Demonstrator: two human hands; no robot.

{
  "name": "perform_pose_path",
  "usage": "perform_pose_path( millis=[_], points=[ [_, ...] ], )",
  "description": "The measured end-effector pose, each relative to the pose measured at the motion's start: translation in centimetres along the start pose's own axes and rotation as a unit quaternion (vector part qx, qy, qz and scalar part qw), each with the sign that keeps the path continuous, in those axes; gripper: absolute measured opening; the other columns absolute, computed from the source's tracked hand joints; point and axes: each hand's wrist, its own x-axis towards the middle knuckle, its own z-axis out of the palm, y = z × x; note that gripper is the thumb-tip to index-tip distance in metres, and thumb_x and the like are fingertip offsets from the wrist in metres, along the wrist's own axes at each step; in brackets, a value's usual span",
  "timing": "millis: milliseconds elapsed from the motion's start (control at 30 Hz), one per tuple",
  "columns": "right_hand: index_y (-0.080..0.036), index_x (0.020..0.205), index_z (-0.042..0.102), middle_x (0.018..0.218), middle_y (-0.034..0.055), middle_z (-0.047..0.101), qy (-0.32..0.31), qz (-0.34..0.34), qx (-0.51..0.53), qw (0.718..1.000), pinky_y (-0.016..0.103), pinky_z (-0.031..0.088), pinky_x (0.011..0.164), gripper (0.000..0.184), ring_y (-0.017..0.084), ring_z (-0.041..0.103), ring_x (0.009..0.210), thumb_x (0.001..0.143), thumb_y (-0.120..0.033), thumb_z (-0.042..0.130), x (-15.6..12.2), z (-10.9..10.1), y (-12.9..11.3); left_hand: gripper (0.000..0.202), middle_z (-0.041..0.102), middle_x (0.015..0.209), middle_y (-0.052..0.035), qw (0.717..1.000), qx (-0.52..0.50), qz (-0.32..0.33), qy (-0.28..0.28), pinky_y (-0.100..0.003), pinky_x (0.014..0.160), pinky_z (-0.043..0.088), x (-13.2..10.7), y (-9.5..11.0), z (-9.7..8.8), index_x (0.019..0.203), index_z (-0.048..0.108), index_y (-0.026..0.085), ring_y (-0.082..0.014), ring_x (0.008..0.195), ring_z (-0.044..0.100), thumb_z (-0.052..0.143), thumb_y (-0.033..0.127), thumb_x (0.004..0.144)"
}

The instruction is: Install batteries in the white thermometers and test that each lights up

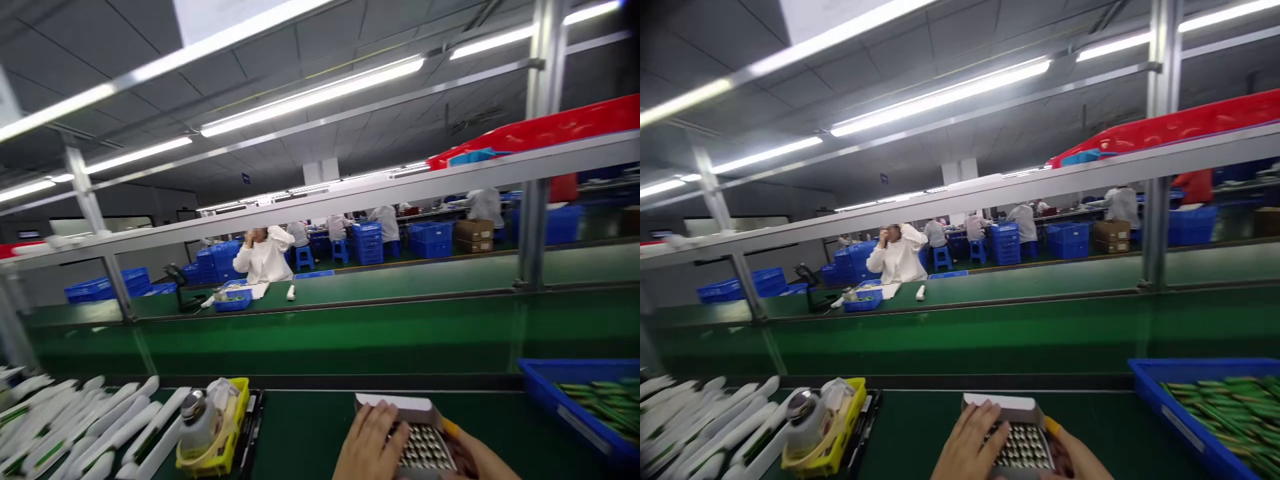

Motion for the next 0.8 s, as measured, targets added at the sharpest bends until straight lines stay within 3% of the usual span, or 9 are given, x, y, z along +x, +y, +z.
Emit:
perform_pose_path(
  millis=[67, 133, 167, 200, 267, 367, 433, 600, 800],
  points=[
    [-0.01, 0.123, 0.053, 0.095, 0.0144, 0.065, 0.029, -0.018, -0.077, 0.996, 0.037, 0.055, 0.076, 0.069, 0.025, 0.065, 0.081, 0.066, -0.046, 0.066, -1.1, -0.5, -1.4, 0.064, 0.036, 0.146, -0.0109, 1.0, 0.022, 0.003, -0.007, -0.044, 0.108, 0.035, -0.5, -0.2, 0.1, 0.142, 0.028, 0.018, -0.0261, 0.135, 0.032, 0.052, 0.028, 0.084],
    [-0.015, 0.121, 0.055, 0.103, 0.0126, 0.065, 0.123, -0.066, -0.217, 0.966, 0.037, 0.054, 0.08, 0.051, 0.022, 0.065, 0.083, 0.078, -0.042, 0.056, -2.3, -1.4, -3.5, 0.066, 0.032, 0.147, -0.011, 0.999, 0.037, -0.009, -0.011, -0.048, 0.106, 0.037, -0.9, -0.3, -0.2, 0.143, 0.027, 0.019, -0.0294, 0.135, 0.031, 0.052, 0.025, 0.082],
    [-0.018, 0.12, 0.056, 0.11, 0.011, 0.064, 0.201, -0.104, -0.337, 0.914, 0.036, 0.052, 0.085, 0.042, 0.021, 0.063, 0.092, 0.083, -0.038, 0.05, -2.9, -2.2, -4.5, 0.067, 0.032, 0.148, -0.0105, 0.998, 0.044, -0.039, -0.011, -0.049, 0.104, 0.038, -1.0, -0.4, -0.3, 0.144, 0.026, 0.02, -0.0306, 0.135, 0.03, 0.052, 0.025, 0.083],
    [-0.019, 0.118, 0.058, 0.115, 0.0107, 0.062, 0.269, -0.124, -0.461, 0.837, 0.038, 0.05, 0.09, 0.037, 0.023, 0.059, 0.102, 0.086, -0.035, 0.047, -3.5, -3.1, -5.3, 0.067, 0.033, 0.147, -0.0105, 0.997, 0.046, -0.06, -0.012, -0.049, 0.102, 0.041, -1.1, -0.6, -0.3, 0.145, 0.026, 0.02, -0.0315, 0.135, 0.031, 0.051, 0.027, 0.083],
    [-0.013, 0.112, 0.06, 0.12, 0.0165, 0.057, 0.354, -0.079, -0.531, 0.766, 0.046, 0.042, 0.097, 0.032, 0.029, 0.05, 0.114, 0.087, -0.027, 0.046, -4.5, -5.0, -6.4, 0.067, 0.035, 0.146, -0.0098, 0.994, 0.048, -0.091, -0.026, -0.049, 0.1, 0.043, -1.2, -1.0, -0.1, 0.146, 0.023, 0.022, -0.0314, 0.132, 0.037, 0.049, 0.031, 0.085],
    [-0.005, 0.103, 0.062, 0.112, 0.0251, 0.054, 0.433, 0.018, -0.576, 0.693, 0.055, 0.04, 0.088, 0.027, 0.038, 0.047, 0.107, 0.086, -0.02, 0.047, -5.7, -7.3, -6.8, 0.067, 0.039, 0.144, -0.009, 0.993, 0.044, -0.097, -0.047, -0.051, 0.099, 0.043, -1.3, -1.4, 0.5, 0.147, 0.017, 0.024, -0.0301, 0.127, 0.044, 0.046, 0.037, 0.087],
    [-0.003, 0.101, 0.062, 0.102, 0.0241, 0.056, 0.452, 0.061, -0.602, 0.656, 0.053, 0.043, 0.079, 0.026, 0.038, 0.049, 0.097, 0.085, -0.017, 0.047, -6.1, -8.0, -6.7, 0.068, 0.044, 0.141, -0.009, 0.993, 0.034, -0.096, -0.053, -0.051, 0.099, 0.044, -1.3, -1.5, 0.8, 0.147, 0.014, 0.025, -0.029, 0.124, 0.048, 0.045, 0.039, 0.088],
    [-0.007, 0.098, 0.064, 0.092, 0.0171, 0.057, 0.435, 0.08, -0.649, 0.619, 0.04, 0.043, 0.077, 0.026, 0.029, 0.047, 0.088, 0.086, -0.007, 0.041, -6.1, -8.3, -6.4, 0.062, 0.051, 0.135, -0.0106, 0.994, 0.004, -0.099, -0.049, -0.055, 0.098, 0.043, -1.5, -1.6, 1.3, 0.144, 0.017, 0.025, -0.0286, 0.119, 0.053, 0.042, 0.04, 0.09],
    [-0.007, 0.085, 0.065, 0.092, 0.0187, 0.056, 0.404, 0.023, -0.639, 0.655, 0.04, 0.044, 0.08, 0.026, 0.03, 0.047, 0.088, 0.083, -0.006, 0.039, -5.7, -7.5, -5.8, 0.06, 0.047, 0.137, -0.0138, 0.985, -0.063, -0.149, -0.057, -0.055, 0.11, 0.028, -1.4, -1.4, 0.7, 0.136, 0.025, 0.02, -0.0273, 0.128, 0.043, 0.054, 0.036, 0.086]
  ],
)
